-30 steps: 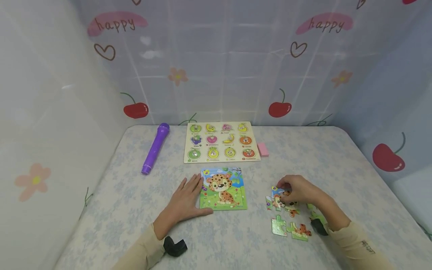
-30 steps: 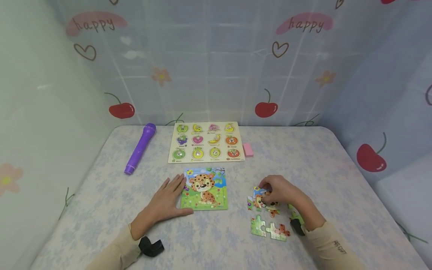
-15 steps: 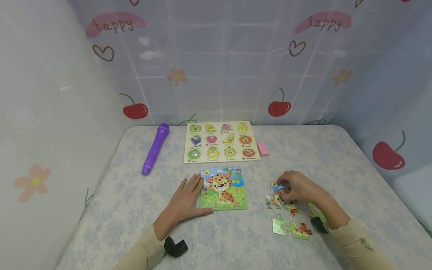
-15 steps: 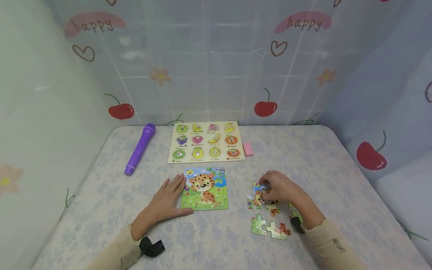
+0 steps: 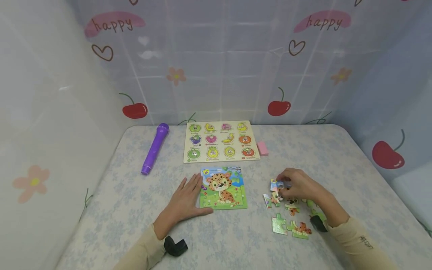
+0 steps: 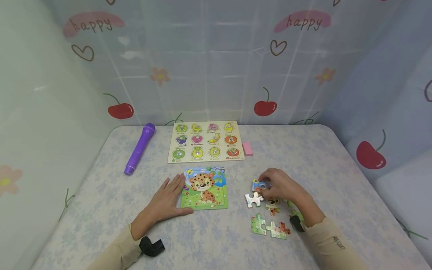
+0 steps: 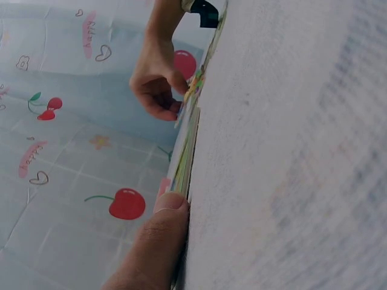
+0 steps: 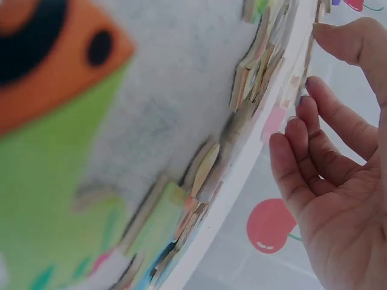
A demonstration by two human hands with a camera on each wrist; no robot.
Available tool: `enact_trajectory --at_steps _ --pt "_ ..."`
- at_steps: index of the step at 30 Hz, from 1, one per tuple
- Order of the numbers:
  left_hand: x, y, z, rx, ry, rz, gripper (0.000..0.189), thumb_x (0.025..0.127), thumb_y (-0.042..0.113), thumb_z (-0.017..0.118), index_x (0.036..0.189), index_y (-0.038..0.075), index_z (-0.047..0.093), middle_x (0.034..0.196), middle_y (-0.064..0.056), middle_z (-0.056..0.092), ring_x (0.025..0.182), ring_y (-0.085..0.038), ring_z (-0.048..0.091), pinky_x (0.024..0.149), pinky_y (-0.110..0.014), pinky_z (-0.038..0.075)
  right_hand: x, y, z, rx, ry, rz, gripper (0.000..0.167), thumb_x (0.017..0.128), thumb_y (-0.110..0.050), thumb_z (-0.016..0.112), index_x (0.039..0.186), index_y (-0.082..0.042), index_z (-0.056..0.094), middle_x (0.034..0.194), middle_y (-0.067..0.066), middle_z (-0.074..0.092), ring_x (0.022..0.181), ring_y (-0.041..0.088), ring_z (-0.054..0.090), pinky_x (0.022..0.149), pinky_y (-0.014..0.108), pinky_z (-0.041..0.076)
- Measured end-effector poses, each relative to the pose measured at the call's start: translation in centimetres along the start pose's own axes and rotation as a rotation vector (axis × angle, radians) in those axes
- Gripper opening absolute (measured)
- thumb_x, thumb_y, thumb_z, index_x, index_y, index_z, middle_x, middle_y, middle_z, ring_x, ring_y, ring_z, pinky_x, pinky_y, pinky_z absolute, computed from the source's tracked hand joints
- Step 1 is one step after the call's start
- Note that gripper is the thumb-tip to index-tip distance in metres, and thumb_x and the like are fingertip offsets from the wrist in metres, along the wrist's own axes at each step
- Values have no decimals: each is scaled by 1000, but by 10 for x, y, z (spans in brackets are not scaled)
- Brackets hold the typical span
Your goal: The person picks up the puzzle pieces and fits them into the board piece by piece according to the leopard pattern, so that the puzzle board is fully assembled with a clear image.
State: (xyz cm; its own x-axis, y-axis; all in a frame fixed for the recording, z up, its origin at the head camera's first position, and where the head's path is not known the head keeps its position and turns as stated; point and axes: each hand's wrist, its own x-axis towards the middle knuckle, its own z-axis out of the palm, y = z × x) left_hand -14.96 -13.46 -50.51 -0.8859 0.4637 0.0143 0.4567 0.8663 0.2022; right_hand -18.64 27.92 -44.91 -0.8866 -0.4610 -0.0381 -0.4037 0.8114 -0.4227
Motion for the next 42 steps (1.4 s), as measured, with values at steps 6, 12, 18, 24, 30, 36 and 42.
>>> enact_trajectory --at_steps 6,12,18,24,30,36,42 --pt "1 0 -3 -2 2 5 118 76 84 49 156 4 17 163 -11 16 152 -25 15 123 -50 14 3 -2 -4 -25 9 -14 30 77 -27 80 102 -13 70 97 -3 65 85 11 59 70 29 52" --pt "2 -1 -5 2 9 6 118 76 84 48 156 4 17 164 -11 16 152 -25 16 123 -50 14 7 -2 -11 -47 48 -31 29 78 -24 79 102 -12 70 98 -1 65 86 14 60 73 33 53" --pt "3 -1 -5 -2 17 7 118 75 85 49 155 4 18 163 -11 17 152 -25 16 123 -50 14 15 -7 -11 -29 25 -30 31 78 -25 79 105 -12 70 101 0 67 91 17 62 77 37 54" --pt "2 -1 -3 -11 -14 -6 119 75 87 46 156 5 16 164 -9 14 153 -23 12 124 -49 11 24 -18 -6 -14 -6 -17 33 76 -27 80 105 -13 71 100 -1 66 91 15 61 78 35 54" --pt "2 -1 -3 4 -7 -10 119 75 86 47 156 4 16 164 -9 14 153 -23 12 124 -49 11 38 -35 -3 -12 21 -97 30 77 -25 80 103 -13 71 98 -3 67 89 14 61 77 35 54" --pt "1 2 -3 9 2 -15 117 76 86 45 156 4 17 164 -9 15 152 -24 14 123 -50 12 56 -54 4 8 30 -208 27 78 -24 78 101 -11 72 98 0 67 88 19 64 75 34 55" --pt "-2 7 0 -4 2 -48 117 77 87 42 156 4 18 163 -10 16 152 -25 15 123 -52 12 74 -76 15 -2 16 -263 27 77 -24 76 101 -13 73 97 -1 68 88 18 64 75 32 54"
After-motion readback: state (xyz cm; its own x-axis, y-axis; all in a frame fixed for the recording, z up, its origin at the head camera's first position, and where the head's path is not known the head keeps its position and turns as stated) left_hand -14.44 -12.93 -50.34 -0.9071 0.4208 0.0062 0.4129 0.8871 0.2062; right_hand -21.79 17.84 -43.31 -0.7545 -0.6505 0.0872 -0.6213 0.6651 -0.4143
